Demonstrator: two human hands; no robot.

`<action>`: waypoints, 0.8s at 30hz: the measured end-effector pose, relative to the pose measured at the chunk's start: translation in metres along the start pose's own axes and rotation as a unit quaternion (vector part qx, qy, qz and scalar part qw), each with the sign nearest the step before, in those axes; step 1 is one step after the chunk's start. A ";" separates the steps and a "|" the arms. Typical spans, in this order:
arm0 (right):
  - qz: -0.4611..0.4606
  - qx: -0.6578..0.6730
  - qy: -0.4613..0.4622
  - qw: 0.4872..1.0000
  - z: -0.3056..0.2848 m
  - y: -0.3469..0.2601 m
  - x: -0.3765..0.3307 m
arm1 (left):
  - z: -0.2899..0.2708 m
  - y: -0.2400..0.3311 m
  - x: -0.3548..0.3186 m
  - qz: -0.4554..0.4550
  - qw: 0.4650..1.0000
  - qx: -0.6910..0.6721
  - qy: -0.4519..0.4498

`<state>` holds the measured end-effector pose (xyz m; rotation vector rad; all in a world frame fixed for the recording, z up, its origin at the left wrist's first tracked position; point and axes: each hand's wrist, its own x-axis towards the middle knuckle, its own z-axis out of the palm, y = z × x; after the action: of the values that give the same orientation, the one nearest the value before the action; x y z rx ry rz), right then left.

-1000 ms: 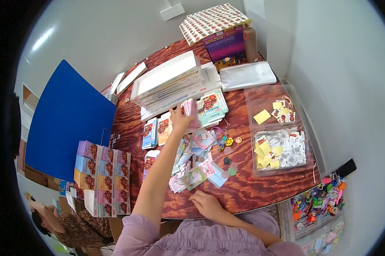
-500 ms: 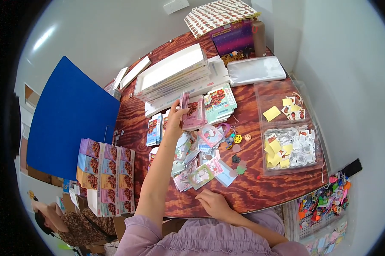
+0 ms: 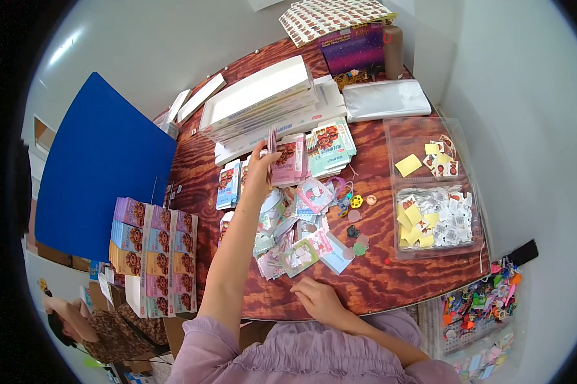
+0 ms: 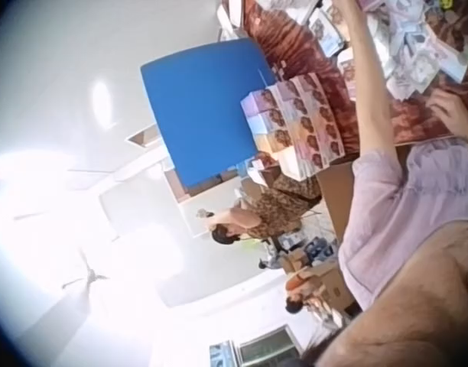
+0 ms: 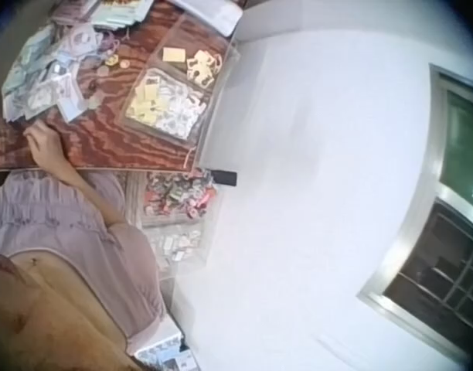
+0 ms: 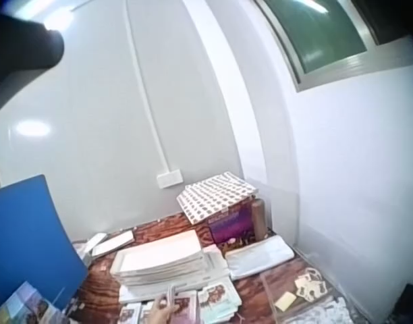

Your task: Sort and pack small colored packets or cards into boxes on a workbench.

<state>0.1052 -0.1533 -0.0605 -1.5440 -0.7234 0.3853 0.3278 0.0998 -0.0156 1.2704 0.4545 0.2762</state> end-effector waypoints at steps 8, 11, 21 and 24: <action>0.001 -0.007 -0.001 1.000 0.000 -0.002 -0.001 | -0.004 -0.004 0.002 0.009 1.000 0.021 0.001; 0.001 -0.011 0.000 1.000 0.000 -0.001 -0.001 | -0.004 -0.005 0.003 0.009 1.000 0.023 -0.009; -0.003 -0.018 0.011 1.000 0.002 0.001 -0.002 | 0.024 -0.032 0.010 0.152 0.865 0.473 0.065; -0.003 -0.017 0.017 1.000 0.002 0.002 -0.001 | 0.043 -0.022 0.000 0.119 0.819 0.557 0.070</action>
<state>0.1033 -0.1524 -0.0631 -1.5763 -0.7106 0.3439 0.3466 0.0574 -0.0269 2.4888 0.6115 0.3234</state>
